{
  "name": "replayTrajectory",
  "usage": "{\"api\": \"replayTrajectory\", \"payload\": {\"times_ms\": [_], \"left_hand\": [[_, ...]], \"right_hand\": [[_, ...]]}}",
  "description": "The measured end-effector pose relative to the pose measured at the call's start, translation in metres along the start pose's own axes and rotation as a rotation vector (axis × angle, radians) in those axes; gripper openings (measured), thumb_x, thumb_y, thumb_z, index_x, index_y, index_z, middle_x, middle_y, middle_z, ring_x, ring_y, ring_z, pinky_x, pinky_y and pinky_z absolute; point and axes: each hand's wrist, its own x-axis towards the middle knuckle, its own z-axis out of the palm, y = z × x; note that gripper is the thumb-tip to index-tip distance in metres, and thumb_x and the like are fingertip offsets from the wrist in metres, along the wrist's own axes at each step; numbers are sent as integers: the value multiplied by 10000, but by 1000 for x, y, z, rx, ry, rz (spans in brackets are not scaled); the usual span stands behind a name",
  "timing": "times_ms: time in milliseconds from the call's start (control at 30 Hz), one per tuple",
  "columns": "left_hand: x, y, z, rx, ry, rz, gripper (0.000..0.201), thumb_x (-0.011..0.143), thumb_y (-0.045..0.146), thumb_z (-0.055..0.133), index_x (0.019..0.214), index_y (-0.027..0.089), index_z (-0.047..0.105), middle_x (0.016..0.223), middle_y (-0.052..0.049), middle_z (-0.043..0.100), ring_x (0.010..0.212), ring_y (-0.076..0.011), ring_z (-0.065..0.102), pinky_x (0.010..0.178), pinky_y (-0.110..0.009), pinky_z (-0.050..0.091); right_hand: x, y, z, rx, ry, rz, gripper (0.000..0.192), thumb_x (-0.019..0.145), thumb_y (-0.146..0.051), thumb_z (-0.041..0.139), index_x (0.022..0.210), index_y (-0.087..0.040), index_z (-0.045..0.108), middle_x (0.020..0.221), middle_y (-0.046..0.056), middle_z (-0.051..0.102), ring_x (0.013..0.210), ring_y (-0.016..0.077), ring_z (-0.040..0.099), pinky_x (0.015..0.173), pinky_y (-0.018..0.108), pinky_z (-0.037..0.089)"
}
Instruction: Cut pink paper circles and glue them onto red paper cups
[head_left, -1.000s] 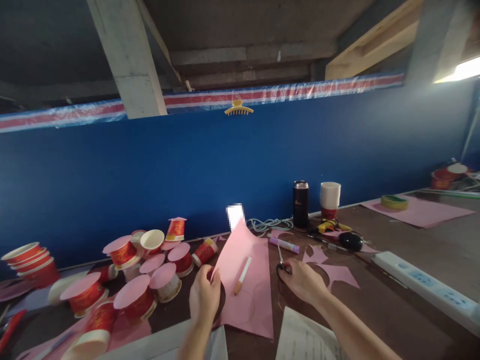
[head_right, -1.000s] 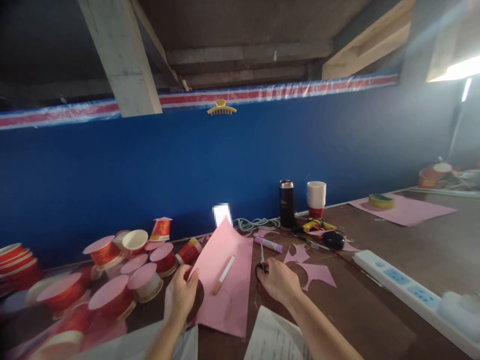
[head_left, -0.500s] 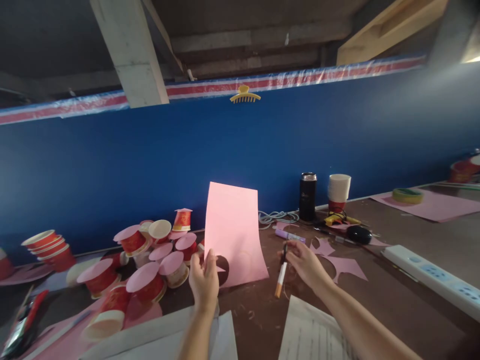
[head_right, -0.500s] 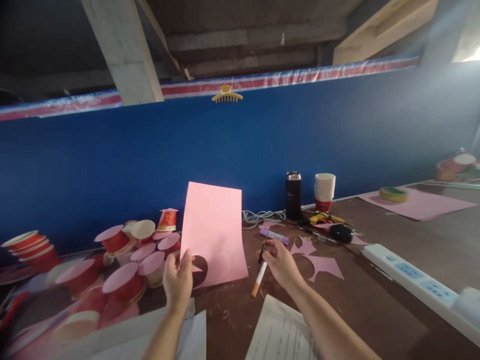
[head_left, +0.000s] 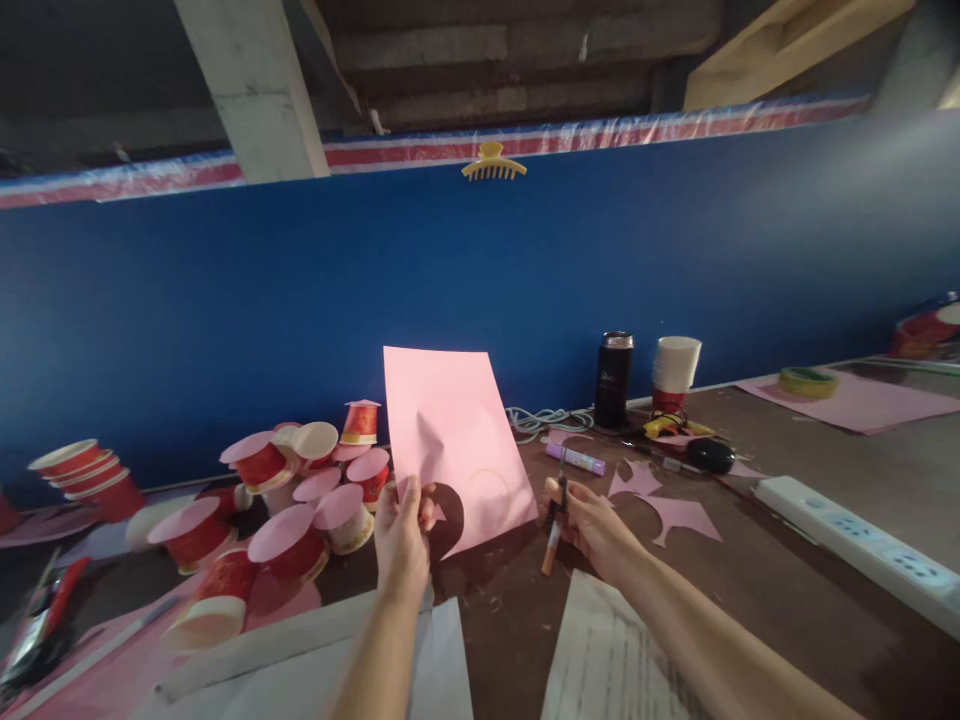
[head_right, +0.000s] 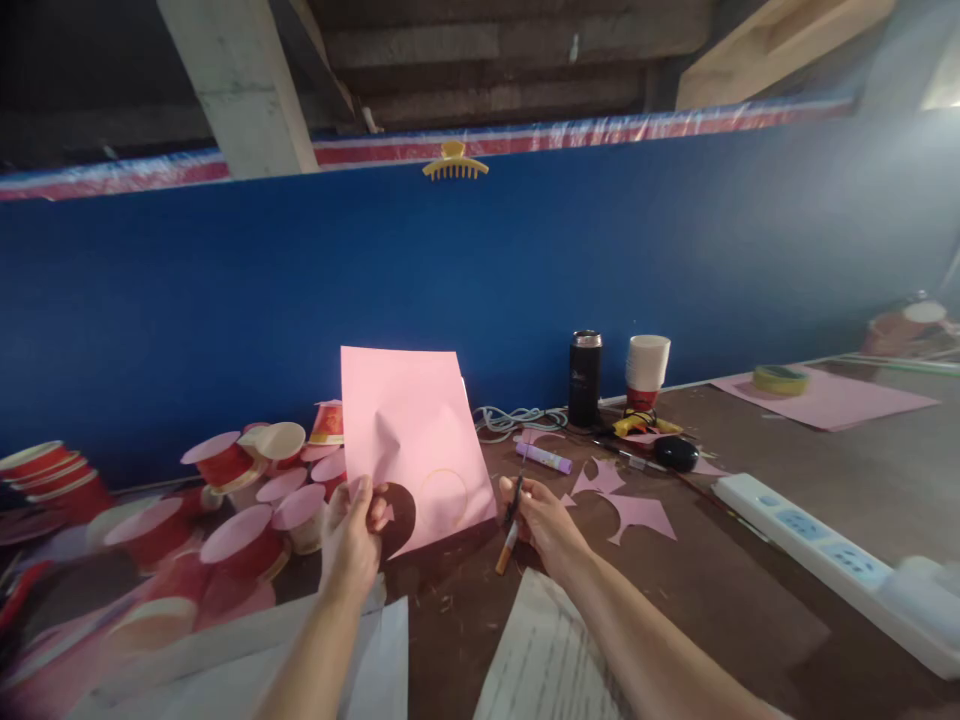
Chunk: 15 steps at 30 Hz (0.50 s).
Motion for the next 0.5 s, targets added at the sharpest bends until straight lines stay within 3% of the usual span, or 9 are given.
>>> {"api": "replayTrajectory", "payload": {"times_ms": [133, 267, 367, 500], "left_hand": [[-1, 4, 1, -117, 15, -79, 384, 651, 323, 809, 795, 179, 483, 688, 11, 639, 452, -18, 412, 425, -130, 302], [-3, 6, 0, -126, 4, -127, 368, 638, 301, 816, 801, 179, 510, 699, 29, 633, 476, -24, 455, 446, -132, 339], [-6, 2, -1, -46, -66, -193, 325, 673, 325, 790, 868, 175, 578, 748, 10, 659, 578, -64, 561, 530, -165, 420], [-6, -8, -2, 30, -252, -272, 347, 692, 265, 767, 1002, 161, 651, 933, -53, 695, 833, -136, 633, 749, -243, 478]], "right_hand": [[0, 3, 2, 112, 1, 127, 363, 574, -291, 858, 807, -184, 600, 568, -72, 506, 458, 38, 414, 406, 135, 336], [0, 3, 3, 147, -5, 128, 392, 558, -267, 860, 853, -191, 614, 598, -68, 537, 450, 39, 429, 384, 141, 322], [0, -3, 2, 158, 2, 33, 370, 564, -280, 849, 837, -184, 619, 598, -63, 545, 440, 42, 418, 384, 157, 319], [0, -17, -6, -4, 97, -194, 458, 579, -313, 833, 976, -188, 643, 666, -36, 613, 516, 96, 507, 442, 206, 378]]}}
